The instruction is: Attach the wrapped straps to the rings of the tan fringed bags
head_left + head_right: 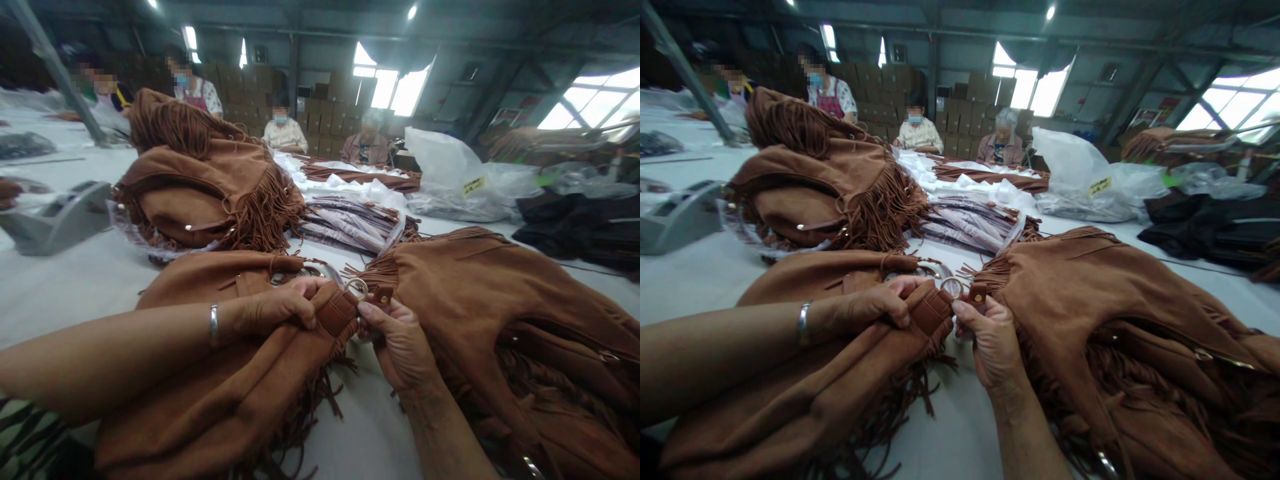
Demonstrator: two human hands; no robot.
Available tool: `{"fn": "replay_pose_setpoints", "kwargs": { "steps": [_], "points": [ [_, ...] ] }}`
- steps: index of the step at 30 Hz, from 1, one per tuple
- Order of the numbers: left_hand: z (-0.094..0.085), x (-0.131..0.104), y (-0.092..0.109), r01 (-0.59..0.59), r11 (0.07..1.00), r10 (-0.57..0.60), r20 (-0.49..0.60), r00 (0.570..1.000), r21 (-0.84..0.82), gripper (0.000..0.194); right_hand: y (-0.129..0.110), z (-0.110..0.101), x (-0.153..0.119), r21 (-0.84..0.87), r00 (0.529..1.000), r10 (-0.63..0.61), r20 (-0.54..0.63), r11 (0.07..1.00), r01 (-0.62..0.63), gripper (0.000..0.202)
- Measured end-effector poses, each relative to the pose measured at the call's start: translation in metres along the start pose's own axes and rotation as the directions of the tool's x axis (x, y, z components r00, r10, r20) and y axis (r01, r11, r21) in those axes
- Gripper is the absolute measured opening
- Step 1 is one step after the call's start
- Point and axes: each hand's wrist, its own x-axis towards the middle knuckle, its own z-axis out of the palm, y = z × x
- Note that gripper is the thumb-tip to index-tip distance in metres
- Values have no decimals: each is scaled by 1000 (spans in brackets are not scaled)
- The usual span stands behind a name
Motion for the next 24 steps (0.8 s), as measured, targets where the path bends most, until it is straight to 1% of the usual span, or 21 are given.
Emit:
{"fn": "replay_pose_setpoints", "kwargs": {
  "steps": [2, 5, 8, 11, 14, 17, 19, 22, 24],
  "points": [
    [-2, 0, -2, 4, 1000, -4, 19, 1000, -19, 57, 2, 2, 0, 12, 1000, -2, -24, 1000, 2, 23],
    [-6, 1, -6, 17, 996, -13, 50, 999, -83, 57, 3, 2, 1, 39, 999, 28, -27, 999, -27, 23],
    [-10, 4, -10, 26, 989, -12, 97, 995, -145, 58, 1, 0, 2, 60, 998, 61, 2, 996, -61, 19],
    [-15, 7, -13, 24, 986, -3, 125, 992, -167, 58, -1, -1, 4, 56, 996, 85, 25, 995, -86, 18],
    [-17, 6, -14, 28, 987, -7, 135, 991, -160, 56, -2, 1, 4, 19, 998, 60, -8, 998, -60, 21],
    [-13, 4, -12, 47, 989, -30, 119, 992, -138, 56, -1, 2, 3, -77, 997, -23, -73, 997, 18, 21],
    [-9, 3, -11, 56, 988, -39, 116, 992, -144, 48, -1, 2, 3, -156, 992, -76, -96, 986, 60, 20],
    [-5, 5, -11, 44, 982, -27, 97, 995, -182, 22, -2, -2, 2, -244, 989, -121, -89, 965, 96, 20],
    [-6, 8, -12, 58, 987, -51, 53, 997, -152, 16, -2, -5, 1, -290, 989, -135, -59, 950, 112, 20]
  ]
}}
